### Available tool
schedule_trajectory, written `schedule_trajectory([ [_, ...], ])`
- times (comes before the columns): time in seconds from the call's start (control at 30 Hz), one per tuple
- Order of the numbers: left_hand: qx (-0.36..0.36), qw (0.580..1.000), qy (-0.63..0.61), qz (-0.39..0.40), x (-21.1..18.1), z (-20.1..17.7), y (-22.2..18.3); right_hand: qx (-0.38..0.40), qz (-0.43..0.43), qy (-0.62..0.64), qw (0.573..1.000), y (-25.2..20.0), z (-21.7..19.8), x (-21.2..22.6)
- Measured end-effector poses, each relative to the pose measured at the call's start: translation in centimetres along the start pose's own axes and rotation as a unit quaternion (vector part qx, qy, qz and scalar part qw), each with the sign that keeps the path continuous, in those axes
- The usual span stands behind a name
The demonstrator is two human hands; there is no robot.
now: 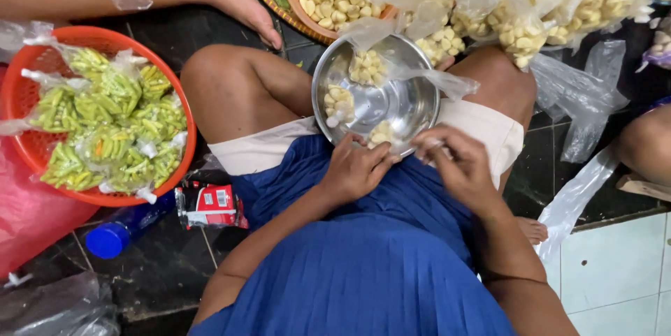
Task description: Bagging peeled garlic cloves into small plastic bags for distribution.
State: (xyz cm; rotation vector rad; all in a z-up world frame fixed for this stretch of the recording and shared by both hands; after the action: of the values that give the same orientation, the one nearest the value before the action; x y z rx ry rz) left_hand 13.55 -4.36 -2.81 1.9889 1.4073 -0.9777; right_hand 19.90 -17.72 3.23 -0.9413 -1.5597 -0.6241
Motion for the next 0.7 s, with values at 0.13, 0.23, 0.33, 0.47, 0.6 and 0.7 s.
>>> schedule_trajectory([
  [0.13, 0.032, 0.999, -0.012, -0.013, 1.2, 1.8, -0.8, -0.122, -0.048, -0.002, 0.991, 0.3, -4.8, 1.3],
  [0.23, 0.064, 0.996, -0.062, -0.006, 0.4, 3.0, -1.6, -0.073, -0.044, 0.107, 0.991, 4.0, -3.2, -1.9],
  [0.33, 0.043, 0.994, -0.094, 0.038, -1.2, 1.7, -2.5, 0.079, 0.024, 0.147, 0.986, 8.9, 2.1, -6.2],
  [0.47, 0.033, 0.989, -0.139, 0.046, -0.6, 1.5, -2.8, 0.206, -0.088, -0.159, 0.962, 10.9, 10.7, -9.7],
  [0.6, 0.017, 0.985, -0.166, 0.035, -0.3, 1.4, -3.5, 0.195, -0.159, -0.267, 0.930, 10.7, 12.2, -16.4],
  [0.7, 0.003, 0.987, -0.155, 0.036, -0.8, -0.5, -2.7, 0.174, -0.072, -0.197, 0.962, 10.2, 7.9, -9.1],
])
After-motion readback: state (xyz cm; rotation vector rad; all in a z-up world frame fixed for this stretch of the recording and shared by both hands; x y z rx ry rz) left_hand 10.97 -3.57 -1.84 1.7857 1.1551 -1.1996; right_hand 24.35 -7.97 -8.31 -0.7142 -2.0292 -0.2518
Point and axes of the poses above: each hand's wrist, its own y-axis towards the middle knuckle, its own z-axis out of the palm, x = y × z, the point moved 10 cm from there along y, towards the middle knuckle, and after that the axes turned 6 degrees about x, right-handed, at the moved point
